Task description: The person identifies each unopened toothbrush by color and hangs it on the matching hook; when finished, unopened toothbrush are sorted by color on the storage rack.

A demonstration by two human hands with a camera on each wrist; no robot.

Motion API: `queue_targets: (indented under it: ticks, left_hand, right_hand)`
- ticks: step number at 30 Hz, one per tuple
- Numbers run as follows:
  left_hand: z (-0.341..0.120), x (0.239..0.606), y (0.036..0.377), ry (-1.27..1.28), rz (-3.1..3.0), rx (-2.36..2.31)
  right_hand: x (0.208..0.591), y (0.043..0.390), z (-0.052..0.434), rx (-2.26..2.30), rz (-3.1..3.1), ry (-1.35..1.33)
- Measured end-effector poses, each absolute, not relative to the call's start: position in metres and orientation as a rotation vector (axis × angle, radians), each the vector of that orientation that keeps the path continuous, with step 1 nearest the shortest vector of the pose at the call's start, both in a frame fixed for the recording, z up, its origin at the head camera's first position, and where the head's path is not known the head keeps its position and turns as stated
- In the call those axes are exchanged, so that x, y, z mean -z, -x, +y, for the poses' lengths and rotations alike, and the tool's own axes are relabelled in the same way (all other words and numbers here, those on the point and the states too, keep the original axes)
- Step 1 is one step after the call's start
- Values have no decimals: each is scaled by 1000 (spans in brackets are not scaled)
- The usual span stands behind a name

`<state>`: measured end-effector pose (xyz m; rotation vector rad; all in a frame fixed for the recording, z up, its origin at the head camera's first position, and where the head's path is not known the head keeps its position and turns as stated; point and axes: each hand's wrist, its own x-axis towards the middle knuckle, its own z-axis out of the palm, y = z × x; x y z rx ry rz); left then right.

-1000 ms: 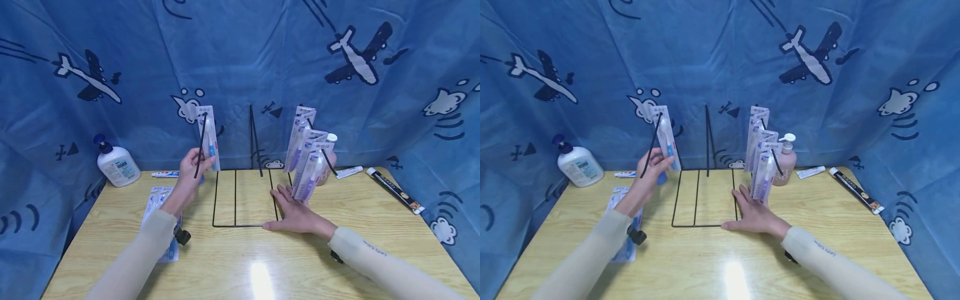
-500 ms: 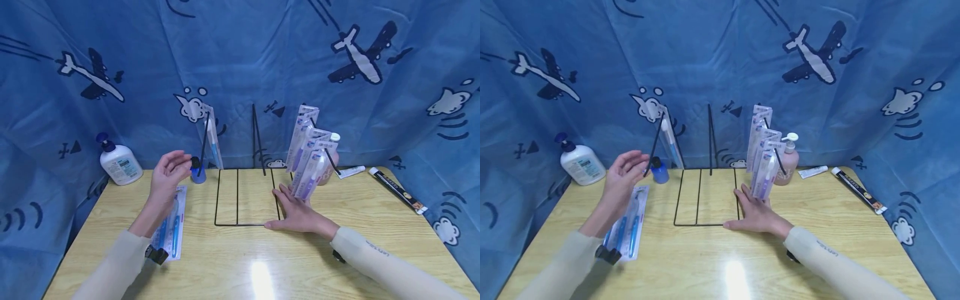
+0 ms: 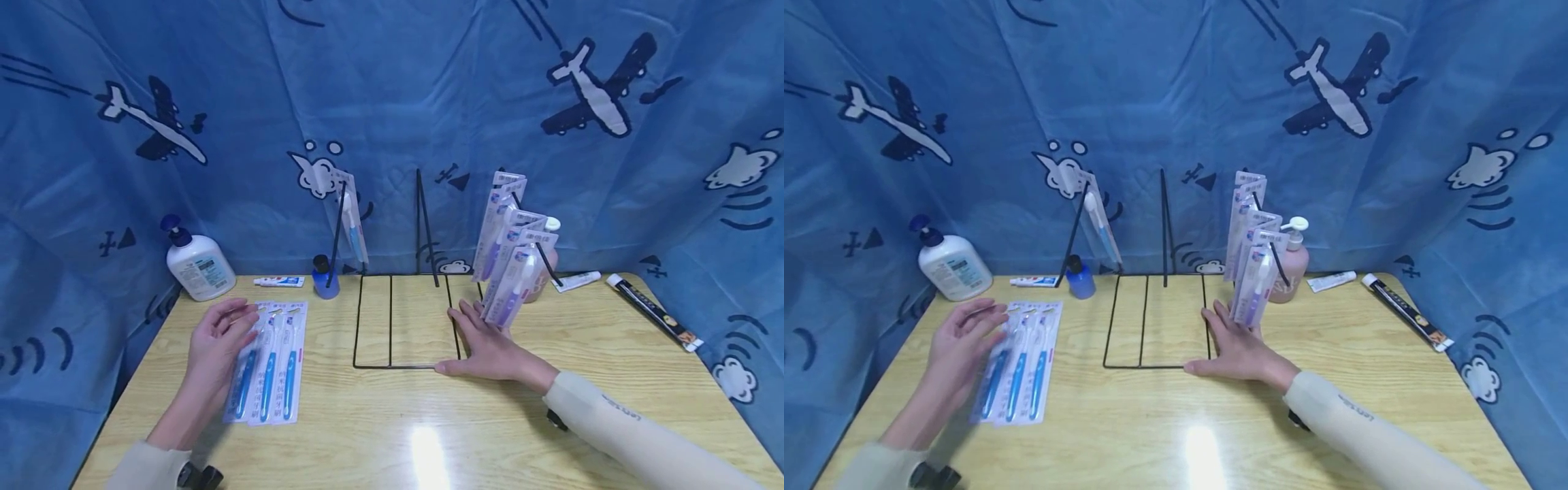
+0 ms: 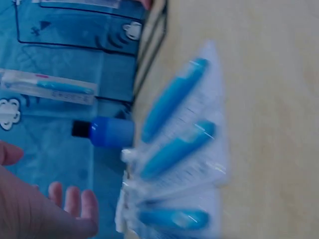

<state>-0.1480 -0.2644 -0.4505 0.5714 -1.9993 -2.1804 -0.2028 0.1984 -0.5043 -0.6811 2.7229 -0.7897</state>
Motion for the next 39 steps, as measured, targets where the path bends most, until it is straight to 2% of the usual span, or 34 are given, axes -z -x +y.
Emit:
queue_targets:
  ticks: [7,19,28,39]
  left_hand:
    - [-279,475,134,-756,-2386,1850]
    - [-292,490,130,-708,-2765,1539]
    - [-307,488,128,-729,-2847,1644]
    - [-320,480,109,-737,-2798,1831]
  right_hand:
    - [505,203,199,815,2719,706]
    - [506,202,197,816,2739,715]
    - [500,201,199,781,2730,673]
    - [505,202,199,808,2754,735]
